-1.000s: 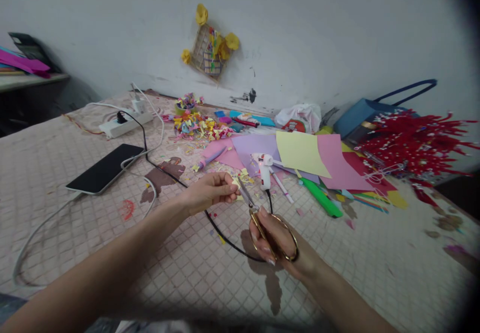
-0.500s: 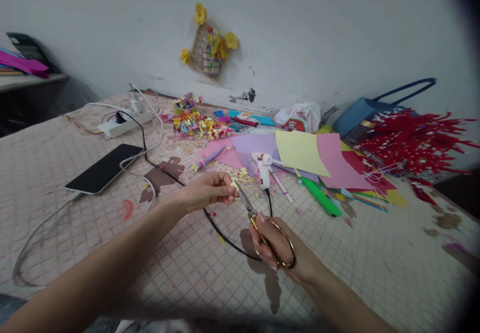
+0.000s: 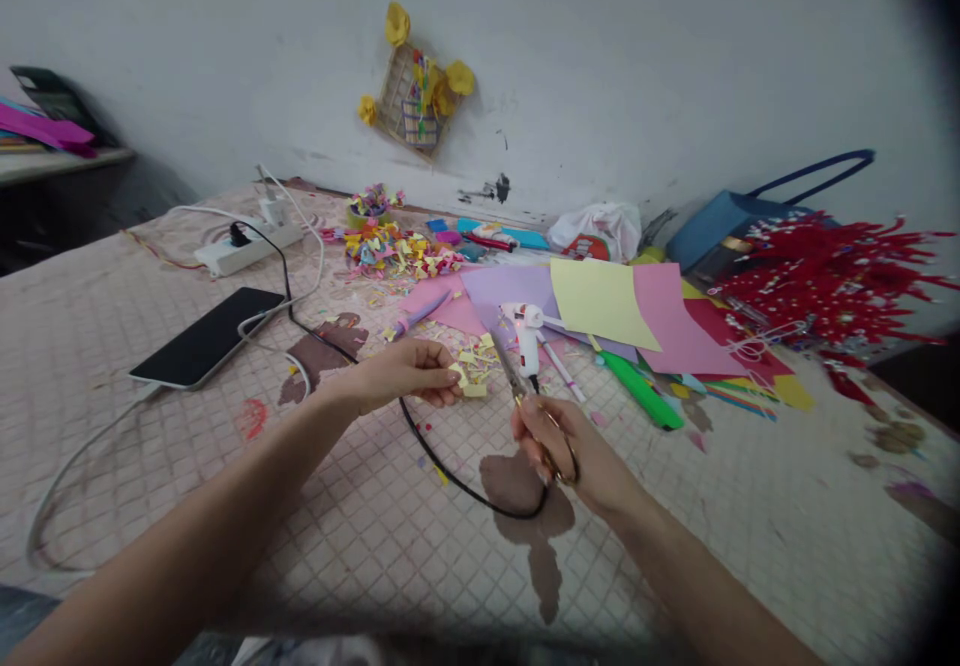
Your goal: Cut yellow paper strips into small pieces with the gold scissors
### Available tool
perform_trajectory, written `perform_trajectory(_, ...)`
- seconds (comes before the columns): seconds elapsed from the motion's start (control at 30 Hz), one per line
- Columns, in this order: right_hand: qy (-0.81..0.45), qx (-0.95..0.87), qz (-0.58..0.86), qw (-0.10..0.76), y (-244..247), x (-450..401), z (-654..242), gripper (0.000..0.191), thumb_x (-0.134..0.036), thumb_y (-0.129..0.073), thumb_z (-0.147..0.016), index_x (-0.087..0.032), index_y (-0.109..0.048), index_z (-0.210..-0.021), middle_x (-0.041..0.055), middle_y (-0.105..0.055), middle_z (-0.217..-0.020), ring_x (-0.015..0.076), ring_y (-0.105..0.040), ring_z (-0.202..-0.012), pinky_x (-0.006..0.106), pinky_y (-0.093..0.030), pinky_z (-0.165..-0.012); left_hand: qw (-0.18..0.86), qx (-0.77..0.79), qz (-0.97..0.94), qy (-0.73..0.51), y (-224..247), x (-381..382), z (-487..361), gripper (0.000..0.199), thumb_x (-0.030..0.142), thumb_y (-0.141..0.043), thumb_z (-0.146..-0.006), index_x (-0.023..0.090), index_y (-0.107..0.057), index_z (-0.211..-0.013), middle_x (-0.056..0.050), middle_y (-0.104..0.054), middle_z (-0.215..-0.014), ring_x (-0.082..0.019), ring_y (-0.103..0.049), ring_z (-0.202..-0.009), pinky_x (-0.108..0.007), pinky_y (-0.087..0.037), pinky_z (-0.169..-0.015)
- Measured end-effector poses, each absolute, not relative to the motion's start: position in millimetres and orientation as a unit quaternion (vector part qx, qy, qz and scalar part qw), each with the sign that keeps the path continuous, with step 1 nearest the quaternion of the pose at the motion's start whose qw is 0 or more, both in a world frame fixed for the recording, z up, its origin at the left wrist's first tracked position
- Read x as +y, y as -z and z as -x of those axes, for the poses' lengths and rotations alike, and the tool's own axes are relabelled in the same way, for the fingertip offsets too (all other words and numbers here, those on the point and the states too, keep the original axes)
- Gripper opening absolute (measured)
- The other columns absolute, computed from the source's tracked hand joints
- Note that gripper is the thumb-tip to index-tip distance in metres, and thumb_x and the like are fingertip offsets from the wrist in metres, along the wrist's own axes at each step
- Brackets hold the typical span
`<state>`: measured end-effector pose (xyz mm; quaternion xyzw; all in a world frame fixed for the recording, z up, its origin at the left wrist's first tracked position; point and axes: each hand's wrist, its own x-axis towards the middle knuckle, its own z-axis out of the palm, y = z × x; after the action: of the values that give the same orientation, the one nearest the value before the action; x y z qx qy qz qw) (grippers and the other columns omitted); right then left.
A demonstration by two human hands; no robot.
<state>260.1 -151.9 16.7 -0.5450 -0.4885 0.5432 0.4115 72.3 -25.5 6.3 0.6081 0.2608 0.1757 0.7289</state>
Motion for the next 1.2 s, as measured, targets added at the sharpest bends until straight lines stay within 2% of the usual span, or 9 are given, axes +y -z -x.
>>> perform_trajectory(0.13, -0.478, -0.545, 0.553, 0.41, -12, -119, -262, 0.028, -0.042, -0.062, -0.072, -0.015, -0.054, -0.072, -0.0077, -0.041, -0.049, 0.0046, -0.035, -0.038, 0.017, -0.029, -0.036, 0.726, 0.289, -0.603, -0.158, -2, -24, -72, 0.02, 0.031, -0.065, -0.071, 0.011, -0.062, -0.073, -0.008, -0.068, -0.071, -0.011, -0.063, -0.059, -0.021, -0.051, -0.058)
perform_trajectory(0.23, -0.497, -0.563, 0.525, 0.401, -7, -103, -255, 0.021, -0.035, -0.063, -0.072, -0.015, -0.055, -0.077, -0.007, -0.044, -0.054, 0.0043, -0.036, -0.039, 0.017, -0.031, -0.037, 0.728, 0.3, -0.596, -0.157, -2, -26, -73, 0.022, 0.033, -0.064, -0.071, 0.011, -0.065, -0.073, -0.009, -0.068, -0.071, -0.012, -0.063, -0.06, -0.02, -0.051, -0.059)
perform_trajectory(0.37, -0.518, -0.552, 0.517, 0.399, -2, -101, -247, 0.015, -0.029, -0.06, -0.072, -0.016, -0.053, -0.071, -0.0075, -0.042, -0.053, 0.0042, -0.035, -0.039, 0.016, -0.029, -0.035, 0.717, 0.32, -0.603, -0.14, -5, -28, -75, 0.022, 0.032, -0.062, -0.073, 0.011, -0.066, -0.073, -0.01, -0.068, -0.072, -0.012, -0.063, -0.059, -0.022, -0.052, -0.06)
perform_trajectory(0.47, -0.513, -0.562, 0.534, 0.369, -2, -104, -252, 0.013, -0.026, -0.058, -0.072, -0.017, -0.05, -0.068, -0.0084, -0.04, -0.049, 0.0045, -0.034, -0.038, 0.016, -0.026, -0.035, 0.651, 0.366, -0.637, -0.19, -5, -23, -74, 0.017, 0.027, -0.061, -0.072, 0.011, -0.067, -0.069, -0.007, -0.067, -0.066, -0.012, -0.061, -0.057, -0.021, -0.05, -0.057)
perform_trajectory(0.6, -0.497, -0.607, 0.546, 0.293, -1, -108, -266, 0.021, -0.03, -0.057, -0.074, -0.016, -0.048, -0.062, -0.0081, -0.038, -0.045, 0.0046, -0.032, -0.037, 0.018, -0.022, -0.035, 0.528, 0.409, -0.682, -0.298, -5, -15, -70, 0.015, 0.025, -0.063, -0.069, 0.012, -0.066, -0.062, -0.001, -0.06, -0.055, -0.009, -0.055, -0.053, -0.017, -0.044, -0.053)
perform_trajectory(0.73, -0.416, -0.593, 0.583, 0.368, 2, -108, -270, 0.021, -0.033, -0.058, -0.074, -0.017, -0.05, -0.064, -0.0078, -0.039, -0.045, 0.0059, -0.033, -0.038, 0.018, -0.024, -0.037, 0.601, 0.393, -0.634, -0.288, -4, -21, -76, 0.018, 0.029, -0.062, -0.07, 0.012, -0.067, -0.069, -0.002, -0.062, -0.06, -0.009, -0.055, -0.055, -0.02, -0.044, -0.056)
perform_trajectory(0.83, -0.406, -0.562, 0.578, 0.43, 2, -108, -263, 0.018, -0.034, -0.057, -0.074, -0.016, -0.054, -0.072, -0.0073, -0.041, -0.047, 0.0067, -0.035, -0.04, 0.019, -0.026, -0.037, 0.662, 0.358, -0.601, -0.269, -2, -32, -85, 0.02, 0.03, -0.061, -0.072, 0.012, -0.068, -0.072, -0.002, -0.062, -0.061, -0.008, -0.053, -0.055, -0.02, -0.043, -0.055)
perform_trajectory(1.07, -0.443, -0.522, 0.542, 0.488, 7, -104, -250, 0.022, -0.037, -0.061, -0.072, -0.015, -0.057, -0.076, -0.0064, -0.045, -0.051, 0.0068, -0.037, -0.041, 0.019, -0.027, -0.038, 0.637, 0.354, -0.615, -0.299, 3, -46, -97, 0.023, 0.032, -0.058, -0.074, 0.012, -0.067, -0.07, -0.004, -0.06, -0.066, -0.011, -0.053, -0.062, -0.021, -0.044, -0.058)
perform_trajectory(1.2, -0.452, -0.497, 0.534, 0.512, 7, -104, -248, 0.02, -0.035, -0.06, -0.071, -0.015, -0.056, -0.075, -0.0057, -0.046, -0.053, 0.0064, -0.037, -0.042, 0.019, -0.027, -0.038, 0.587, 0.34, -0.659, -0.323, 4, -48, -99, 0.025, 0.032, -0.056, -0.076, 0.013, -0.066, -0.064, -0.003, -0.057, -0.066, -0.012, -0.052, -0.064, -0.021, -0.044, -0.057)
